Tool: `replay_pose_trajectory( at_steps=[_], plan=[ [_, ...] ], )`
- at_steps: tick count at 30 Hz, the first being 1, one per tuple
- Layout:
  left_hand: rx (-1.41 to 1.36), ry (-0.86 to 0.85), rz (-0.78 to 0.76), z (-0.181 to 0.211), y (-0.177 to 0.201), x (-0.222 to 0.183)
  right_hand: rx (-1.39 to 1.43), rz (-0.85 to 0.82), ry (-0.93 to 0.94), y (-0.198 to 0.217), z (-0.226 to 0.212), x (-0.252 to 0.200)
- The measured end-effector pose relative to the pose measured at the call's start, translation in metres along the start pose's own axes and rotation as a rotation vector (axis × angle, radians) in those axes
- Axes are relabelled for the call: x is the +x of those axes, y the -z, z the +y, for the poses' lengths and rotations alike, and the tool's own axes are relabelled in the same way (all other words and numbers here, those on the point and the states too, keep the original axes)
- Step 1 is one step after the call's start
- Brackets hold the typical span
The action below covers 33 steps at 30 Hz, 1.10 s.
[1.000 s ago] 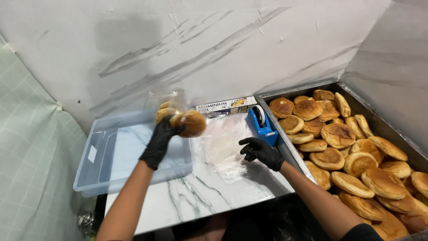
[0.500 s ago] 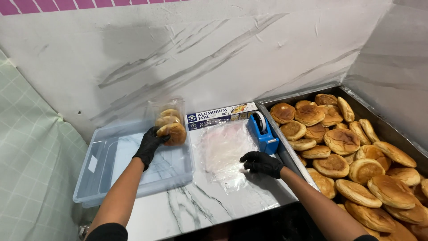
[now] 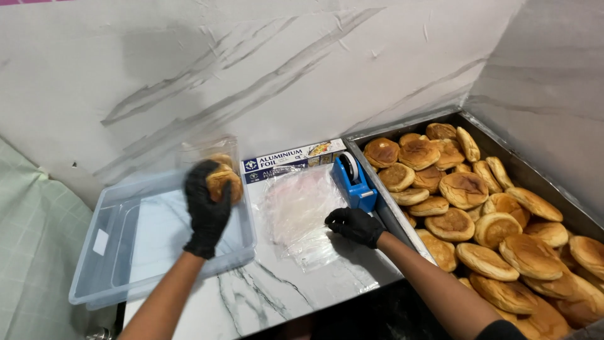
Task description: Packaging individual bread buns into plastic bags and sealing them with a tape dispenser.
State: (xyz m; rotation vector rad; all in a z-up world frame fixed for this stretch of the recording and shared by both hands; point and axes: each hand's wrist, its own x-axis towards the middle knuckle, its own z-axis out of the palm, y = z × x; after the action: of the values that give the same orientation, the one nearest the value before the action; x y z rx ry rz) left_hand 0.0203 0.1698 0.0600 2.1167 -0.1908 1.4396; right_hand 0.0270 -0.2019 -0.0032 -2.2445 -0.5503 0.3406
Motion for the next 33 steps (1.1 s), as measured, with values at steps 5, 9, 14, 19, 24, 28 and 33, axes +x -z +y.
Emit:
replay_pose_trajectory(
  at_steps=[5, 9, 14, 19, 24, 28, 33],
  plan=[
    [-0.307, 0.062, -0.764, 0.105, -0.051, -0.085, -0.036, -0.004, 0.020, -0.002, 0.013, 0.003],
    [-0.038, 0.036, -0.925, 0.095, -0.121, -0.121, -0.024, 0.021, 0.000, -0.006, 0.014, -0.005],
    [0.349, 0.017, -1.000, 0.080, -0.154, -0.134, -0.021, -0.005, -0.001, -0.006, 0.014, -0.004],
    [0.319, 0.035, -0.900, 0.058, -0.180, -0.167, -0.028, 0.037, -0.059, -0.002, 0.006, -0.001],
    [0.087, 0.088, -0.693, 0.073, -0.156, -0.150, 0.076, 0.240, -0.035, -0.006, 0.009, 0.004],
    [0.078, -0.153, -0.537, 0.108, -0.135, -0.129, 0.590, 0.364, 0.027, -0.002, -0.020, -0.003],
    [0.149, -0.426, -0.472, 0.134, -0.124, -0.126, 0.750, 0.596, 0.037, 0.002, 0.002, 0.011]
  ],
)
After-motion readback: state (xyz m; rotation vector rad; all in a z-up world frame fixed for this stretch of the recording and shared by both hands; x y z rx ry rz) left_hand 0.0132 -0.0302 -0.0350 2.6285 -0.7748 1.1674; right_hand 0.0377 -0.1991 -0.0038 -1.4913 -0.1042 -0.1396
